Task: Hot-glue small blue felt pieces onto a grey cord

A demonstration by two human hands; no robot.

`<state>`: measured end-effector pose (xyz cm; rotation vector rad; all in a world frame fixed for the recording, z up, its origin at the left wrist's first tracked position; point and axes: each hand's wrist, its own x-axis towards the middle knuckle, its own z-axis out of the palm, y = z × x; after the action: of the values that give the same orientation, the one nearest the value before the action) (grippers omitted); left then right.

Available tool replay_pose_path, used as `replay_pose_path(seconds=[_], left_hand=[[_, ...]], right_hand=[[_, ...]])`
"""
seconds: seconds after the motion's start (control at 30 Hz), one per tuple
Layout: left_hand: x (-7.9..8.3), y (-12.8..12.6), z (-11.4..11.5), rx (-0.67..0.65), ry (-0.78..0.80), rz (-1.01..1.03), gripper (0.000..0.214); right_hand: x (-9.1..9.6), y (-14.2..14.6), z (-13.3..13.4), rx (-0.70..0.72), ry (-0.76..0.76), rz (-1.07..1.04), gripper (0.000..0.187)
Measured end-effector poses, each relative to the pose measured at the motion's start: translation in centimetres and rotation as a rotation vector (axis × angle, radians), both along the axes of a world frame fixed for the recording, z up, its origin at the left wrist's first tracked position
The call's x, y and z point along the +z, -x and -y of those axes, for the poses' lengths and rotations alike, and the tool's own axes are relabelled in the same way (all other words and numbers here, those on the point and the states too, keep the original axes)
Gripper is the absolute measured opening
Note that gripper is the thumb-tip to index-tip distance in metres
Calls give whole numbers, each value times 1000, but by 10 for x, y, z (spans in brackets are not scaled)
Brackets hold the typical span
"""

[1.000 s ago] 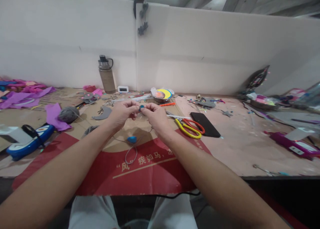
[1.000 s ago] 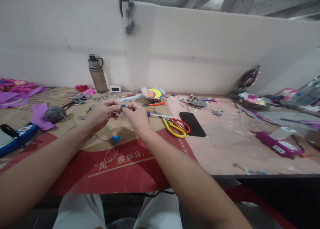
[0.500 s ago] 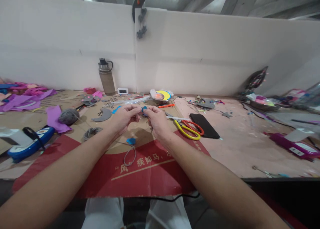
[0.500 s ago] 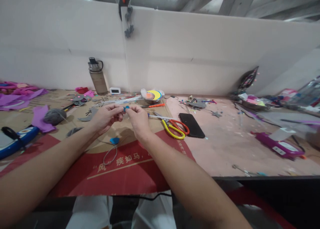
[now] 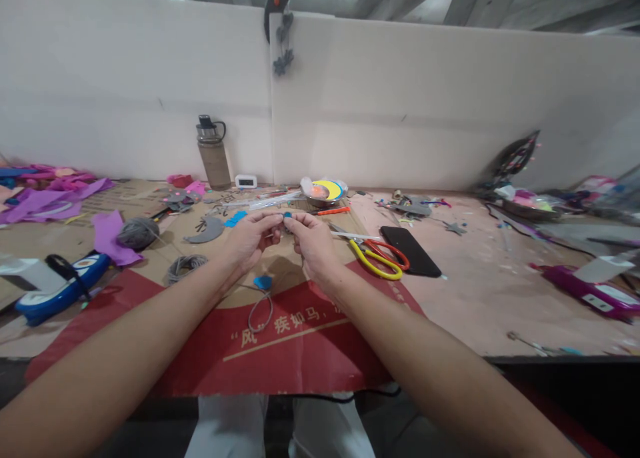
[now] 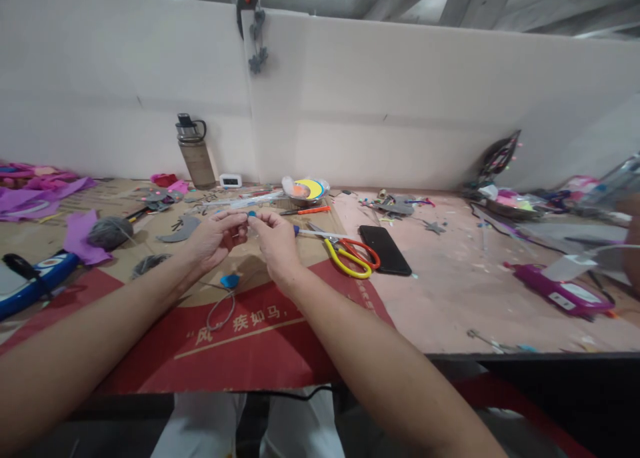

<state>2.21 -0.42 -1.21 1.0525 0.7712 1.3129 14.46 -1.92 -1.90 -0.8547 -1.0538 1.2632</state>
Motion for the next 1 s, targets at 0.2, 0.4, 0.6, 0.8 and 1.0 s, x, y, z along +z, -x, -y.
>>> replay_pose_path(seconds=[0.2, 0.4, 0.6, 0.8, 1.0], left_hand=[[4, 11, -6, 93, -49, -143, 21], [0, 14, -11, 127, -79, -203, 17], [-2, 28, -23, 212, -112, -194, 11], [5, 60, -45, 455, -70, -45, 13], [8, 82, -55, 600, -19, 107, 15]], right_hand=[[-2, -2, -2, -9, 7, 128, 23], [-5, -7, -6, -45, -87, 272, 17], [-8, -9, -9, 18, -226, 453, 16], [-6, -4, 2, 139, -406, 558, 16], [10, -10, 8, 251, -253, 364, 18]])
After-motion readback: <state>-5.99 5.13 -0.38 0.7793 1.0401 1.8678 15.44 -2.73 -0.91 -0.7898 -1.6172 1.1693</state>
